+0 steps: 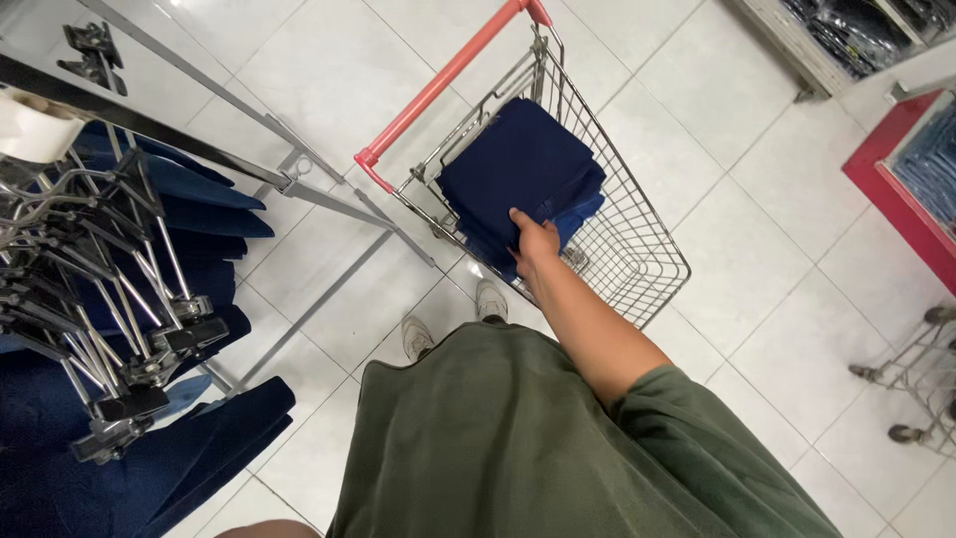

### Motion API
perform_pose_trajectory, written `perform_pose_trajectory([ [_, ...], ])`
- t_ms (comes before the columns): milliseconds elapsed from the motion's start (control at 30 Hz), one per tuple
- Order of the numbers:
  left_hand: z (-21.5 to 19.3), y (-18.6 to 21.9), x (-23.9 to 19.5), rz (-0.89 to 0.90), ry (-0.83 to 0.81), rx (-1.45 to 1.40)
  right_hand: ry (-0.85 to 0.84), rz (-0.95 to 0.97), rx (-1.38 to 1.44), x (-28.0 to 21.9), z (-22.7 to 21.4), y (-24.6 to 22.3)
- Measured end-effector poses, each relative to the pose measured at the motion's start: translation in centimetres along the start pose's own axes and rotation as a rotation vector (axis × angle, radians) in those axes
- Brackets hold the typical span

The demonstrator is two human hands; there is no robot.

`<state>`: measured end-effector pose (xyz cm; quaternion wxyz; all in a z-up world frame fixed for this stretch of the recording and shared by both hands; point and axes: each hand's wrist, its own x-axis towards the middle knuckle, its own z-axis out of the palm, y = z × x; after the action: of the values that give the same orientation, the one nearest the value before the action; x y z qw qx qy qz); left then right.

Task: The person takes folded jeans from a shopping cart, attaches them to clip hangers, and hangs them onto a metal clothing rack before smoothing the fabric of the pant legs.

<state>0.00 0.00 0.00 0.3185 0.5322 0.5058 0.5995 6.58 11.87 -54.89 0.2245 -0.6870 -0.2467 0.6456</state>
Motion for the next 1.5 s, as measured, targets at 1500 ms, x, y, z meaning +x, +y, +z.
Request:
perform_pose_trajectory([
  [1500, -1.8, -33.7, -23.6, -0.597, 0.873, -0.405, -1.136, -0.293, -0.269, -4.8, -8.6, -4.0],
])
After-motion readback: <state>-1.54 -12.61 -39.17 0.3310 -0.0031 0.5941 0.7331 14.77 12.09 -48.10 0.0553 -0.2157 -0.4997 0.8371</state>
